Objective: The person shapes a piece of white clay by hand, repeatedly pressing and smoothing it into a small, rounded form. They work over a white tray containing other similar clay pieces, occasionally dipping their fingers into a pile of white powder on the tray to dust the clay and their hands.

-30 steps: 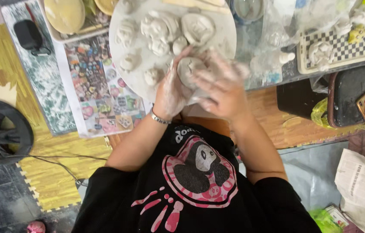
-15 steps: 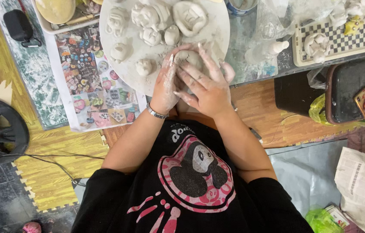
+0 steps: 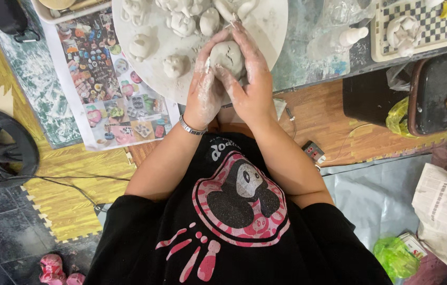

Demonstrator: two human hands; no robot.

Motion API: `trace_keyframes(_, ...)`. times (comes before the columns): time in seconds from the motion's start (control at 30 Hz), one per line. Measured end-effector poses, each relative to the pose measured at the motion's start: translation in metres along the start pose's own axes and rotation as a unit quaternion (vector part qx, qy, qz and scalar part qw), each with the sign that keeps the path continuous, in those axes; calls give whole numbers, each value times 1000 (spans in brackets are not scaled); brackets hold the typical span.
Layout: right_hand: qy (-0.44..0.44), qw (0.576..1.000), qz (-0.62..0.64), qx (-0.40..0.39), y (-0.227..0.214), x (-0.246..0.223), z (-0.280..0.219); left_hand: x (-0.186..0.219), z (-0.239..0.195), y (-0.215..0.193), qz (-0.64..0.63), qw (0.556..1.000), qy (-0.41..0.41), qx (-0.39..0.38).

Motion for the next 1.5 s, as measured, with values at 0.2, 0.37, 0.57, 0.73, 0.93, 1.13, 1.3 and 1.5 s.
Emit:
trace_keyframes(0.2, 10, 997, 63, 39, 3, 10, -5, -5, -2, -10, 32, 999, 26, -6)
trace_keyframes(0.37, 64, 984, 148, 78, 8, 34, -9, -10, -5, -7, 35, 999, 19, -8)
trace_keyframes(0.57, 6, 989, 137, 56, 8, 17, -4, -4, -1, 2, 59, 997, 28, -35)
trace_keyframes(0.73, 29, 993, 85, 72, 8, 18, -3, -7, 0, -3, 89, 995, 30, -20)
trace_keyframes(0.93, 66, 987, 120, 82, 13, 49, -18, -5, -3, -1, 105, 993, 50, -37)
trace_keyframes(1.13, 21, 998, 44, 45, 2, 30, -15, -8, 0, 3, -86, 996, -9, -29)
trace_keyframes(1.3, -64, 994, -83, 23, -7, 7, -9, -12, 2, 0, -117, 991, -70, 3)
trace_keyframes(1.5, -75, 996, 48, 18, -5, 9, 11, -9, 7, 3, -55, 997, -46, -13)
Point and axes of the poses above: each hand's wrist, its own z-axis towards the middle knuckle, its own y-axis out of the palm, x = y × z, the point moved 7 cm from there along z, towards the middle knuckle, and after that the axes turned 9 degrees about -z, right-handed, at the moved point
